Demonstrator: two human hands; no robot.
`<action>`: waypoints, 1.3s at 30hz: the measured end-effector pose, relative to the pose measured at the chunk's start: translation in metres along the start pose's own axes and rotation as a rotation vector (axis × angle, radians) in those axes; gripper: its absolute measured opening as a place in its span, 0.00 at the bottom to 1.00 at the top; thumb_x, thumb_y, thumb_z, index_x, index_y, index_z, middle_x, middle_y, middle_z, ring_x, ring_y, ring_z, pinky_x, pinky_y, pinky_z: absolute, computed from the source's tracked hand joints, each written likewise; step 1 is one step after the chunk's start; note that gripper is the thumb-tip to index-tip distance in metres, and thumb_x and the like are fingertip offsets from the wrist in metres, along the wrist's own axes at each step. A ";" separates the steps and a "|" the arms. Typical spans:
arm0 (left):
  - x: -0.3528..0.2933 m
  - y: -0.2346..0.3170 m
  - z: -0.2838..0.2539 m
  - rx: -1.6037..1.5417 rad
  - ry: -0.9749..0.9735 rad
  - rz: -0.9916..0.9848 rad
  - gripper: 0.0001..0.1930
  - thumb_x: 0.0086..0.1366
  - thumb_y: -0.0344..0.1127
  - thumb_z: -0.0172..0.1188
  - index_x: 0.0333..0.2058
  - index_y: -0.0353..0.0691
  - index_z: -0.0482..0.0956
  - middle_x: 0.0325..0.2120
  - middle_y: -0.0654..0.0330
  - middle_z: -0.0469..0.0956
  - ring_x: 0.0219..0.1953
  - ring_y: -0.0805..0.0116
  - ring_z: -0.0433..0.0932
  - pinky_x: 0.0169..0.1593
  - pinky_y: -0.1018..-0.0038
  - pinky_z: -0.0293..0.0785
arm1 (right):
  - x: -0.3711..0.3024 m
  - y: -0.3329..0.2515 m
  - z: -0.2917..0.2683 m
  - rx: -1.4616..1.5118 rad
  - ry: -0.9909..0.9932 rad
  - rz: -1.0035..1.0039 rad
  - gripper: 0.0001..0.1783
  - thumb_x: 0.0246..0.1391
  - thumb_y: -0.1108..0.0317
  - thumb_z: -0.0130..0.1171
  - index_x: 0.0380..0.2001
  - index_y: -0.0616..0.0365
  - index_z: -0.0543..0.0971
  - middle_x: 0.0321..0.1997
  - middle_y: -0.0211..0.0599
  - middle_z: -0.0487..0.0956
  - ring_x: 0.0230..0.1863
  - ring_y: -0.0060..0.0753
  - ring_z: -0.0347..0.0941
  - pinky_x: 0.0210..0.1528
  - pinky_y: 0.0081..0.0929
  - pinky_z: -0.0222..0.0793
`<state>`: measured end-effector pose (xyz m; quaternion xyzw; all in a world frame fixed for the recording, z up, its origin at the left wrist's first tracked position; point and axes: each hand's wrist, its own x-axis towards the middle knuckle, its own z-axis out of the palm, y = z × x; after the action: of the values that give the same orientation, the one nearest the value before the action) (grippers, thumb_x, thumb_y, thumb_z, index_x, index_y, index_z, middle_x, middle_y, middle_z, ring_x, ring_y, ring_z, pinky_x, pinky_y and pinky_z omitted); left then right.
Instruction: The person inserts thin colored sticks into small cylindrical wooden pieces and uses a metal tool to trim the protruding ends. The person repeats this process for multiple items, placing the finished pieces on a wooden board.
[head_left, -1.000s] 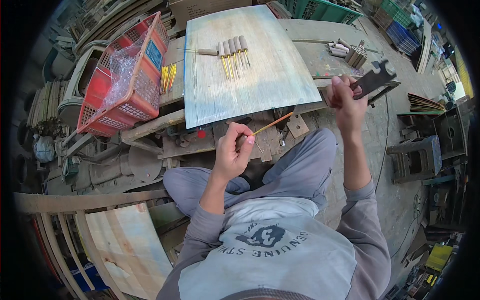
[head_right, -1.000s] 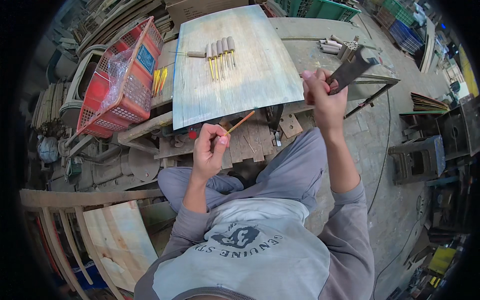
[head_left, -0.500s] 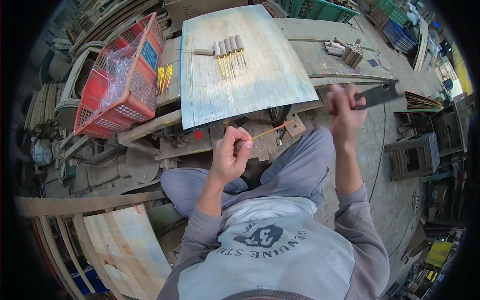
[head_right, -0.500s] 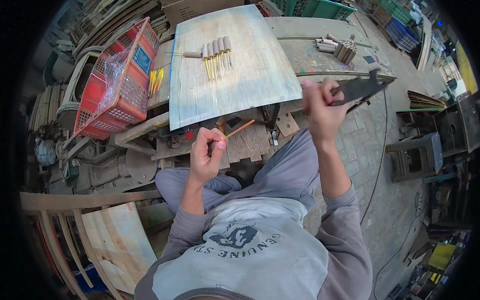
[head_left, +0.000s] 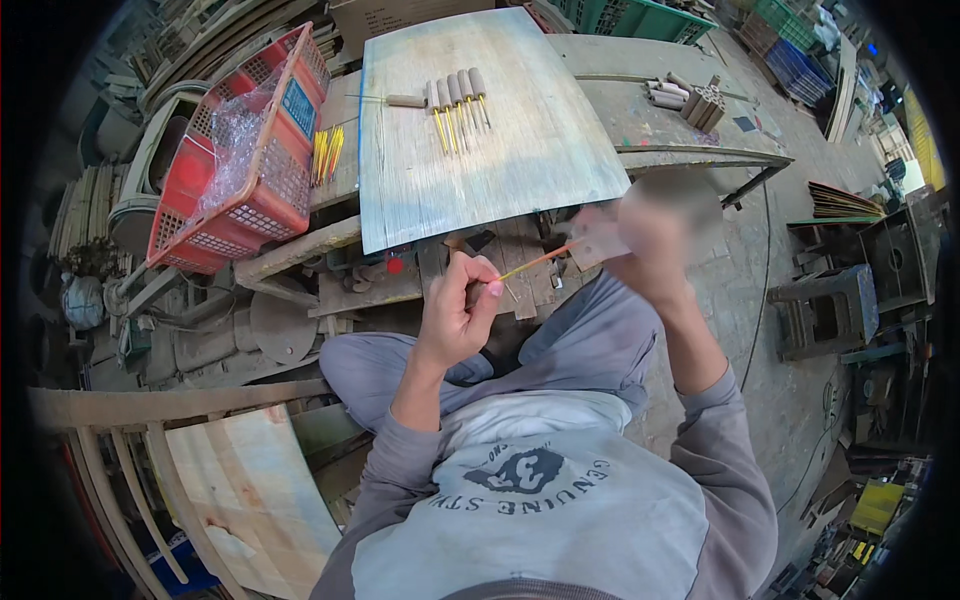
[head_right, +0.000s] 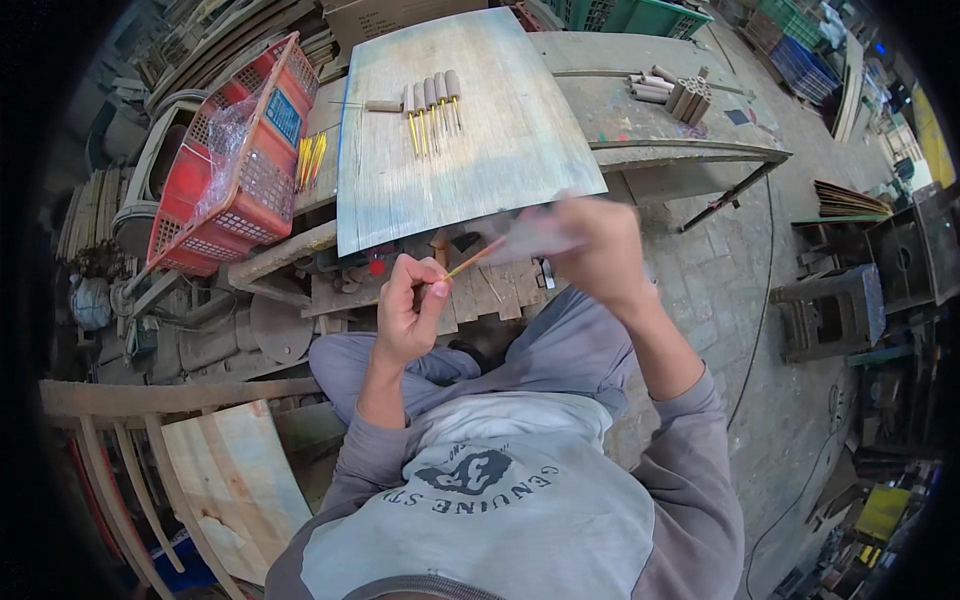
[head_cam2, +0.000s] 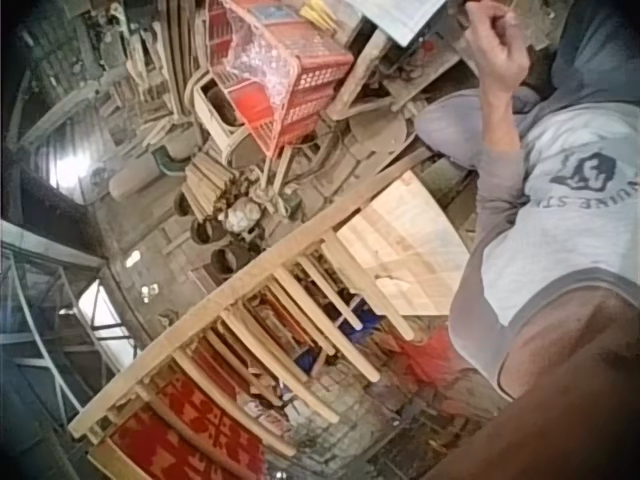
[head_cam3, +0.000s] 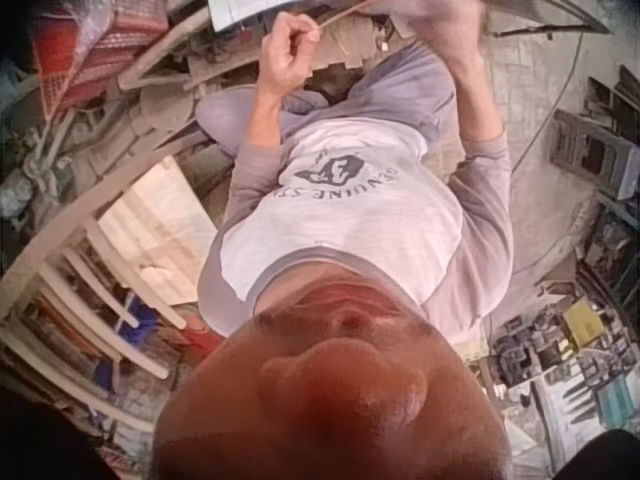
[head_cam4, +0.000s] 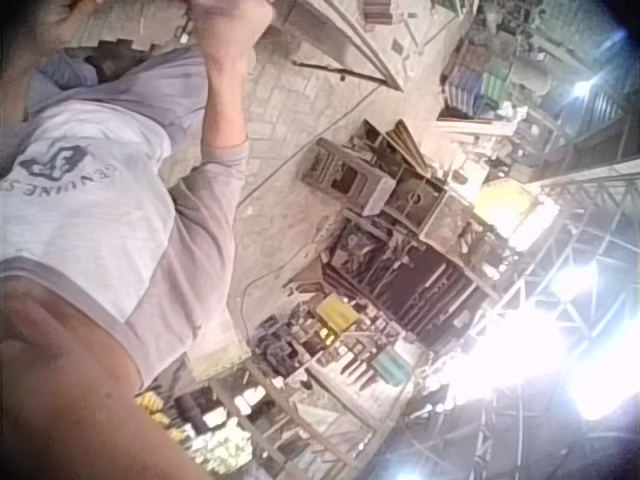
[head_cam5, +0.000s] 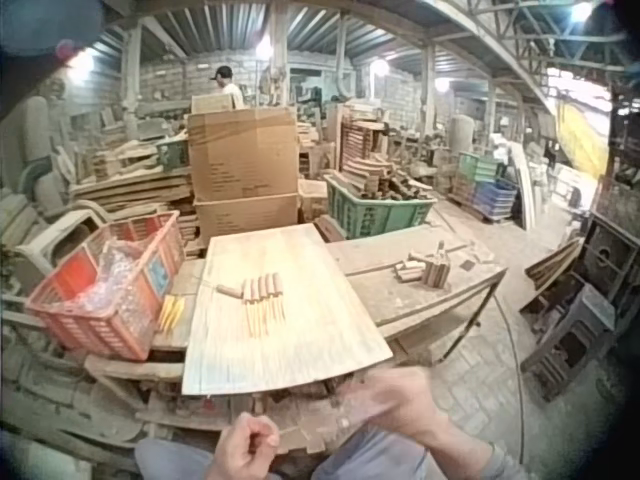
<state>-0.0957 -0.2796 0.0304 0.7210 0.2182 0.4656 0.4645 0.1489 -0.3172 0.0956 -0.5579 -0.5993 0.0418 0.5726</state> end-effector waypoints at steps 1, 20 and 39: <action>-0.001 0.000 -0.003 0.016 -0.039 -0.013 0.06 0.66 0.26 0.51 0.32 0.36 0.62 0.24 0.61 0.70 0.22 0.83 0.60 0.25 0.84 0.56 | 0.002 -0.003 -0.001 -0.187 -0.156 -0.258 0.24 0.53 0.77 0.58 0.13 0.50 0.56 0.14 0.23 0.64 0.16 0.12 0.55 0.19 0.18 0.49; 0.000 0.009 0.006 -0.072 -0.019 0.055 0.06 0.67 0.29 0.49 0.34 0.36 0.61 0.23 0.60 0.69 0.22 0.80 0.61 0.26 0.82 0.59 | 0.011 -0.012 -0.008 0.294 0.153 0.128 0.13 0.31 0.81 0.61 0.15 0.61 0.66 0.12 0.30 0.64 0.15 0.17 0.59 0.19 0.19 0.52; 0.006 0.004 0.007 -0.005 -0.046 -0.040 0.06 0.65 0.30 0.54 0.35 0.36 0.66 0.15 0.64 0.65 0.16 0.79 0.60 0.22 0.80 0.58 | -0.001 -0.043 0.000 0.359 -0.248 0.153 0.05 0.50 0.72 0.66 0.31 0.62 0.83 0.26 0.28 0.81 0.24 0.08 0.67 0.23 0.09 0.56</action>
<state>-0.0867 -0.2800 0.0357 0.7259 0.2206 0.4399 0.4805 0.1222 -0.3340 0.1250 -0.4816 -0.6038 0.2591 0.5799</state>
